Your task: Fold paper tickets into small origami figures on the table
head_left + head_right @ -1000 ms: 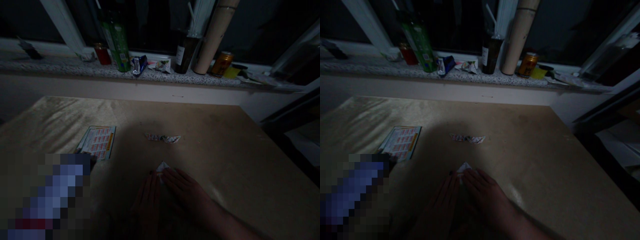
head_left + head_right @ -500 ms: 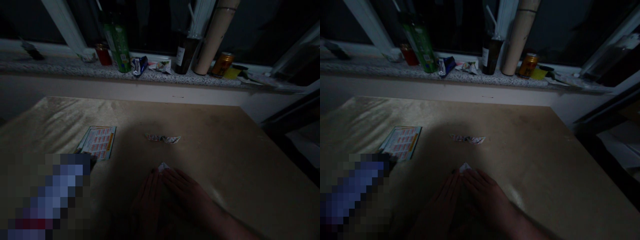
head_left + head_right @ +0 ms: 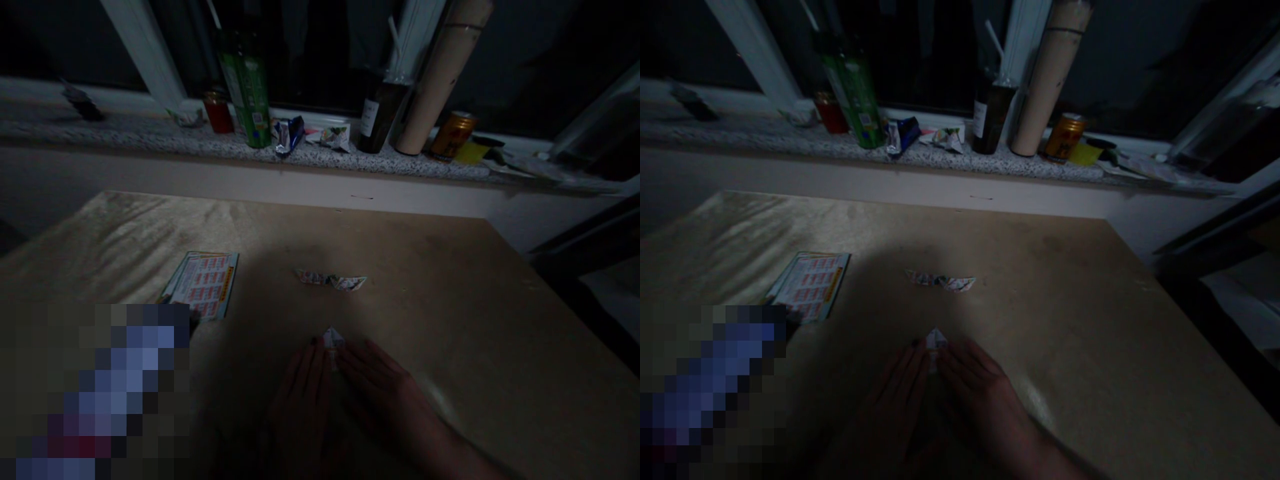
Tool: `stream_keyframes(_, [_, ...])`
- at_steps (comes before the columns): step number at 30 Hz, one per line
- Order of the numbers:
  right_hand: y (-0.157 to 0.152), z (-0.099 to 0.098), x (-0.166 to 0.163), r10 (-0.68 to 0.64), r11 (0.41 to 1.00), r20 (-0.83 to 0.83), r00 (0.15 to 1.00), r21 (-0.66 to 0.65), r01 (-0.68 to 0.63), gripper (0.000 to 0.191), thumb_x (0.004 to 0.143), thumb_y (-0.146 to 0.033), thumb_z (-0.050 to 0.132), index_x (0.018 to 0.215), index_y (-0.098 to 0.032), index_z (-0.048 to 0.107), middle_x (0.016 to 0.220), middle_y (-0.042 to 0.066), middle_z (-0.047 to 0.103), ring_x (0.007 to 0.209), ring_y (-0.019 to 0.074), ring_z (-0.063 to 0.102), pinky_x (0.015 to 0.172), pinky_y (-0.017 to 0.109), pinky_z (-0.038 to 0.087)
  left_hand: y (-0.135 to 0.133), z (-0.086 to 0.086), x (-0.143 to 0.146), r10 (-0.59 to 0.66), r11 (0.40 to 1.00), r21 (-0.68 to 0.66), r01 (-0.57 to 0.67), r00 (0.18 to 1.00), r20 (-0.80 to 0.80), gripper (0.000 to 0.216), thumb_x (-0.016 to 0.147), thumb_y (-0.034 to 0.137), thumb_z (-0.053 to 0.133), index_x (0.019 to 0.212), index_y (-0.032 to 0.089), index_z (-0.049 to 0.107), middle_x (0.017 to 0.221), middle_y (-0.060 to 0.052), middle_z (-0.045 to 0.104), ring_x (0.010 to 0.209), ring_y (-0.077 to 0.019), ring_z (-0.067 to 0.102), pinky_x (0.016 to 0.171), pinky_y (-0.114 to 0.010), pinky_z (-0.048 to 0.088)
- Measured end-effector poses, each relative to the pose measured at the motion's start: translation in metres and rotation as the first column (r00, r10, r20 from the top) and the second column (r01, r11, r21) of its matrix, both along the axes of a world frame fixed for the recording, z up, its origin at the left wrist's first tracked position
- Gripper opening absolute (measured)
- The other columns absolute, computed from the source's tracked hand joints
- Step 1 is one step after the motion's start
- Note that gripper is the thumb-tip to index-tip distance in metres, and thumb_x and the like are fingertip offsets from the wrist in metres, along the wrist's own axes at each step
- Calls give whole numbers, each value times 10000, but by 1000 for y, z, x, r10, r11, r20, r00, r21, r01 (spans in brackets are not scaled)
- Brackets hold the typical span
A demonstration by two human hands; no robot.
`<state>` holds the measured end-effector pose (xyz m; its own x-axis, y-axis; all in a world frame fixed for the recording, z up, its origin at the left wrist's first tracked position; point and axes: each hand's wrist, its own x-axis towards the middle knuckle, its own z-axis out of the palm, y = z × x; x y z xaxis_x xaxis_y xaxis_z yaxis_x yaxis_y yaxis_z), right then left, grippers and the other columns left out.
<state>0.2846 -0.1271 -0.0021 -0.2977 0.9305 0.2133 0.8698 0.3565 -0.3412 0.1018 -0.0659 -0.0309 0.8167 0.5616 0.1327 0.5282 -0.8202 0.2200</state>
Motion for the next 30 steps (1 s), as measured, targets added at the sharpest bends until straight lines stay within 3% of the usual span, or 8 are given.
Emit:
stream_keyframes(7, [1,-2,1,23,1000,18,1000,16,-23,530,869,-152,478,1386,-155,361,1359,88,479,1253,208,449,1069,444,352,17,16,7,-93,994,-52,94,996,17,726,861,545,376,1438,121,260,1483,-111,295,1343,-283,275,1093,-390,223])
stream_keyframes(15, [1,-5,2,30,1000,41,999,4,-30,509,869,-136,470,1370,-140,378,1364,78,475,1262,211,436,1066,467,352,28,28,6,-160,983,-86,160,987,14,749,866,571,407,1406,61,311,1480,-156,283,1358,-281,234,1115,-393,170])
stream_keyframes(21, [0,-6,2,36,999,37,999,-17,-35,527,862,-108,455,1380,-148,365,1377,78,460,1277,211,417,1071,476,340,25,36,7,-121,982,-152,114,992,-41,794,830,563,510,1397,43,311,1487,-169,255,1369,-272,207,1104,-400,216])
stream_keyframes(30, [0,-4,4,37,999,-3,999,-2,-37,573,852,-105,464,1405,-173,330,1377,77,460,1273,206,421,1066,457,350,22,35,7,-123,977,-175,124,992,16,792,846,577,472,1414,61,280,1497,-170,222,1369,-285,200,1093,-428,253])
